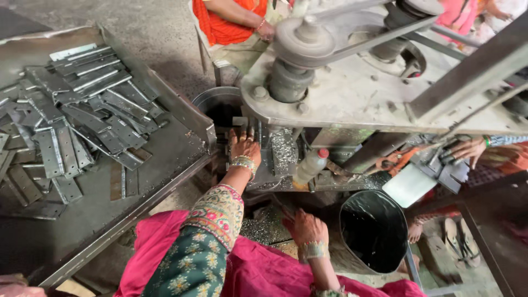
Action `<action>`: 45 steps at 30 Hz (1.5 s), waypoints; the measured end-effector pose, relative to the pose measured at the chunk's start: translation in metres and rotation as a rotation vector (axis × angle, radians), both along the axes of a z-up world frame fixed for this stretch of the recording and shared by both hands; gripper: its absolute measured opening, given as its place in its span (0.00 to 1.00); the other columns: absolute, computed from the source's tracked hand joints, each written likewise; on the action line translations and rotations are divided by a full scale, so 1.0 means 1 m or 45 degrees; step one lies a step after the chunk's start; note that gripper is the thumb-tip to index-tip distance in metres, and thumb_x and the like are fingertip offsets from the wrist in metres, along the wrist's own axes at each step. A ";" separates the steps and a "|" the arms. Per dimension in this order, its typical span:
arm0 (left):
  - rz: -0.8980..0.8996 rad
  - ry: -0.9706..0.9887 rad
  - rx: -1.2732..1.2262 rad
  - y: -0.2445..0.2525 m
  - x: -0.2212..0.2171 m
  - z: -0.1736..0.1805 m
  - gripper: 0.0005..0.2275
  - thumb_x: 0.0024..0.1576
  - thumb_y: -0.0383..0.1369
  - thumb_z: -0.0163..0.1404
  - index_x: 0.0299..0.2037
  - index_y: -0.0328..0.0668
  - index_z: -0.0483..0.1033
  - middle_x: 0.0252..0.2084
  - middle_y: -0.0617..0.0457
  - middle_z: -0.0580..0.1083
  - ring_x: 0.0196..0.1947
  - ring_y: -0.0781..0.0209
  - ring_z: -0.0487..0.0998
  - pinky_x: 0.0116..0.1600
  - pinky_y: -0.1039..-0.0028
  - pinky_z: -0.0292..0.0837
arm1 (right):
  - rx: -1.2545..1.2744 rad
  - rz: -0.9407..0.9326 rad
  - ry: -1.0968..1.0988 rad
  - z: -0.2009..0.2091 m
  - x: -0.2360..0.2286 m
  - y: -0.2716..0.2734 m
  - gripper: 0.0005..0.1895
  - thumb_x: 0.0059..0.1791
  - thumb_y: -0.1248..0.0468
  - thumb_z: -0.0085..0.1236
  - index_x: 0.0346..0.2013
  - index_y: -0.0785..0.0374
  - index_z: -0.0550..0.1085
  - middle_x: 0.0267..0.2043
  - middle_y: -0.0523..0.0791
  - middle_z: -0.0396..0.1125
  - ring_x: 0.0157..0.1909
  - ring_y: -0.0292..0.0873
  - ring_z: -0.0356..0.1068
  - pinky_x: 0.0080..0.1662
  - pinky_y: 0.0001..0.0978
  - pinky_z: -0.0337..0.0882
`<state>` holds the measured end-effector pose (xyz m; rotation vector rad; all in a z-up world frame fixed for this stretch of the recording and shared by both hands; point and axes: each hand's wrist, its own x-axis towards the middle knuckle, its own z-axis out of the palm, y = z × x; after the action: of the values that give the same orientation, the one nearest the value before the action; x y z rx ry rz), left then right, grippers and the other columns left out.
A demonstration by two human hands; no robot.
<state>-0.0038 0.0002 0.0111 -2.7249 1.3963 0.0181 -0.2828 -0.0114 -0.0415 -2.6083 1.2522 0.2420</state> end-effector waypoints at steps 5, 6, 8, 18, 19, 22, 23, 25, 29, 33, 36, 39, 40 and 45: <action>-0.167 0.050 -0.073 0.072 -0.065 -0.009 0.32 0.55 0.48 0.49 0.68 0.40 0.63 0.76 0.43 0.53 0.76 0.48 0.51 0.73 0.39 0.25 | -0.057 0.121 0.021 0.031 0.009 -0.001 0.26 0.48 0.39 0.56 0.44 0.57 0.72 0.40 0.50 0.75 0.46 0.55 0.76 0.45 0.50 0.75; -0.199 0.042 -0.149 0.087 -0.078 -0.014 0.37 0.52 0.52 0.51 0.68 0.37 0.61 0.76 0.41 0.53 0.76 0.47 0.52 0.72 0.41 0.26 | -0.039 0.103 0.011 0.029 0.010 -0.001 0.26 0.48 0.39 0.56 0.46 0.56 0.72 0.41 0.50 0.75 0.46 0.54 0.76 0.45 0.50 0.76; -0.383 -0.124 -0.234 0.112 -0.091 -0.025 0.26 0.56 0.42 0.48 0.65 0.41 0.66 0.74 0.45 0.59 0.73 0.49 0.58 0.74 0.44 0.33 | 0.014 0.054 0.023 0.016 0.002 0.005 0.25 0.47 0.41 0.56 0.49 0.54 0.71 0.41 0.49 0.76 0.46 0.53 0.77 0.45 0.48 0.76; -0.095 -0.127 -0.075 0.017 -0.090 0.028 0.13 0.67 0.35 0.41 0.46 0.44 0.82 0.53 0.48 0.79 0.61 0.50 0.72 0.68 0.52 0.57 | 0.081 -0.025 -0.063 -0.021 -0.019 0.014 0.25 0.49 0.41 0.56 0.52 0.51 0.70 0.42 0.48 0.76 0.46 0.52 0.77 0.46 0.46 0.77; 0.011 0.005 -0.056 0.014 -0.093 0.030 0.13 0.66 0.36 0.42 0.44 0.45 0.82 0.52 0.48 0.79 0.59 0.50 0.73 0.68 0.51 0.57 | 0.086 -0.025 -0.051 -0.023 -0.022 0.016 0.25 0.49 0.40 0.55 0.52 0.52 0.70 0.41 0.48 0.76 0.46 0.52 0.77 0.46 0.46 0.77; 0.235 0.262 -0.116 0.016 -0.096 0.025 0.11 0.63 0.36 0.45 0.41 0.46 0.82 0.53 0.48 0.79 0.60 0.50 0.71 0.67 0.48 0.57 | 0.075 -0.027 -0.063 -0.026 -0.027 0.016 0.27 0.48 0.40 0.56 0.54 0.51 0.69 0.41 0.49 0.76 0.46 0.54 0.76 0.46 0.48 0.76; 0.242 0.241 -0.213 0.022 -0.091 0.021 0.11 0.62 0.36 0.46 0.43 0.46 0.82 0.55 0.47 0.77 0.62 0.49 0.69 0.66 0.46 0.56 | 0.070 -0.029 -0.087 -0.025 -0.025 0.013 0.28 0.47 0.40 0.57 0.55 0.50 0.69 0.41 0.50 0.76 0.45 0.55 0.76 0.46 0.48 0.76; 0.170 0.142 -0.246 0.042 -0.087 0.005 0.11 0.59 0.36 0.47 0.44 0.46 0.82 0.64 0.47 0.69 0.69 0.48 0.61 0.66 0.45 0.52 | 0.051 -0.028 -0.078 -0.024 -0.023 0.013 0.25 0.49 0.40 0.55 0.50 0.52 0.71 0.40 0.49 0.76 0.45 0.53 0.77 0.46 0.47 0.76; -0.086 0.039 -0.313 0.080 -0.085 -0.031 0.24 0.51 0.40 0.49 0.59 0.44 0.75 0.74 0.45 0.57 0.73 0.45 0.52 0.69 0.38 0.36 | 0.105 -0.047 -0.005 -0.012 -0.009 0.012 0.27 0.45 0.37 0.58 0.46 0.52 0.74 0.41 0.49 0.76 0.47 0.53 0.76 0.48 0.46 0.76; -0.099 -0.034 -0.174 0.061 -0.077 -0.039 0.19 0.64 0.36 0.41 0.64 0.44 0.72 0.74 0.47 0.58 0.77 0.49 0.52 0.76 0.34 0.30 | -0.051 0.111 0.096 0.005 0.010 -0.007 0.32 0.48 0.34 0.53 0.46 0.59 0.73 0.41 0.51 0.76 0.46 0.54 0.77 0.47 0.47 0.77; -0.040 0.136 0.108 0.040 -0.061 -0.027 0.20 0.61 0.36 0.42 0.62 0.44 0.72 0.78 0.45 0.50 0.77 0.49 0.47 0.72 0.37 0.29 | 0.014 0.057 0.067 0.000 0.016 -0.023 0.34 0.46 0.32 0.54 0.42 0.59 0.77 0.43 0.53 0.76 0.49 0.55 0.76 0.49 0.49 0.76; -0.040 0.131 -0.174 0.051 -0.061 -0.032 0.20 0.62 0.35 0.40 0.65 0.45 0.70 0.76 0.46 0.55 0.75 0.47 0.54 0.74 0.36 0.31 | 0.205 -0.142 0.070 -0.042 -0.004 -0.010 0.34 0.44 0.32 0.55 0.42 0.59 0.80 0.45 0.54 0.75 0.51 0.56 0.75 0.52 0.48 0.75; -0.055 0.142 -0.185 0.057 -0.064 -0.034 0.20 0.61 0.35 0.40 0.64 0.46 0.70 0.76 0.47 0.55 0.74 0.48 0.53 0.73 0.36 0.30 | 0.230 -0.201 0.065 -0.058 -0.013 -0.003 0.34 0.43 0.32 0.56 0.43 0.58 0.80 0.46 0.53 0.75 0.51 0.56 0.75 0.52 0.47 0.75; -0.079 0.021 -0.256 0.070 -0.063 -0.027 0.18 0.64 0.34 0.39 0.62 0.46 0.72 0.75 0.51 0.60 0.75 0.50 0.57 0.76 0.36 0.30 | 0.262 -0.123 0.055 -0.078 -0.014 -0.010 0.36 0.43 0.32 0.58 0.46 0.60 0.78 0.47 0.55 0.74 0.52 0.56 0.74 0.51 0.47 0.75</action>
<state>-0.0665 0.0706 -0.0161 -2.8430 1.5669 -0.1106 -0.2972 -0.0215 -0.1192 -2.3740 1.2893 0.3892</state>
